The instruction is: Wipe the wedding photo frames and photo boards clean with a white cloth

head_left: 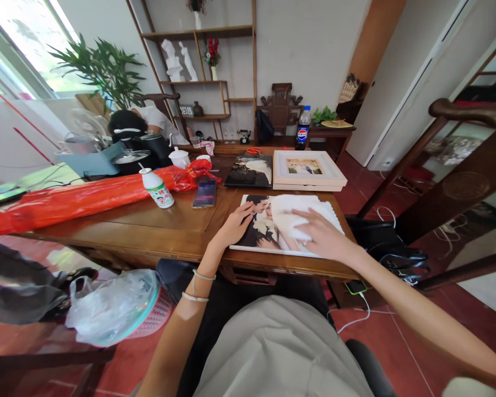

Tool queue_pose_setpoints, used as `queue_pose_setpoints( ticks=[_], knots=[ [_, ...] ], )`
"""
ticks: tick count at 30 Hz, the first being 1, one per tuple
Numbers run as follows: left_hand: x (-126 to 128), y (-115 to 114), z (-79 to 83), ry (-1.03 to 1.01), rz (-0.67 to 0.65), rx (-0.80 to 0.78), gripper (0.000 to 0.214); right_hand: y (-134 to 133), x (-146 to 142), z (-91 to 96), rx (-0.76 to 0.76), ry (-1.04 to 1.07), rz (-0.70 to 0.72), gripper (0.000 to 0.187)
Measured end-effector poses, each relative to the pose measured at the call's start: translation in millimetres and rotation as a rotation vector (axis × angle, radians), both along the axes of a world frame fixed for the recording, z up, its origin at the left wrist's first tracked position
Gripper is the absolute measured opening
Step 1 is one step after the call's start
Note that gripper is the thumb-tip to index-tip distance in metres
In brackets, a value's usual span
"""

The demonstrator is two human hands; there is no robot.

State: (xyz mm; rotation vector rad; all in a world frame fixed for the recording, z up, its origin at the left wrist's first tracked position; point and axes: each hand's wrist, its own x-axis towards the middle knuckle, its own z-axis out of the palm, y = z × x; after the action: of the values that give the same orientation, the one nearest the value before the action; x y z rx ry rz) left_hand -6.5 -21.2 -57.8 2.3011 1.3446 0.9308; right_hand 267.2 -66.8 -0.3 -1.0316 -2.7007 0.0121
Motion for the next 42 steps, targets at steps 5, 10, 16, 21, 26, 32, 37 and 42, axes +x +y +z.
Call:
queue_pose_setpoints(
  ticks=[5,10,16,21,26,32,37,42],
  knots=[
    [0,-1,-1.1,-0.006,0.003,-0.013,0.041,56,9,-7.6,0.132,0.004,-0.137,0.025],
    [1,0,-2.2,0.000,0.002,0.005,0.041,5,-4,-12.0,0.070,0.000,-0.053,0.029],
    [-1,1,-1.1,0.003,-0.016,0.003,0.042,-77,-28,-16.1,-0.030,0.032,0.137,0.033],
    [-1,0,0.3,-0.002,-0.016,0.000,0.042,-33,-20,-10.2,0.007,0.039,0.021,0.031],
    [-1,-1,0.2,0.001,-0.008,-0.009,0.041,45,-5,-1.1,0.103,-0.001,-0.142,0.031],
    [0,0,-1.7,0.007,0.004,0.001,0.042,27,-16,-5.6,0.084,-0.020,-0.144,0.032],
    [0,1,0.2,0.013,-0.019,0.003,0.043,-53,-40,-11.5,-0.035,0.012,0.043,0.037],
    [0,2,0.1,-0.002,-0.023,0.002,0.043,-41,-39,-7.1,-0.033,0.014,0.016,0.039]
  ],
)
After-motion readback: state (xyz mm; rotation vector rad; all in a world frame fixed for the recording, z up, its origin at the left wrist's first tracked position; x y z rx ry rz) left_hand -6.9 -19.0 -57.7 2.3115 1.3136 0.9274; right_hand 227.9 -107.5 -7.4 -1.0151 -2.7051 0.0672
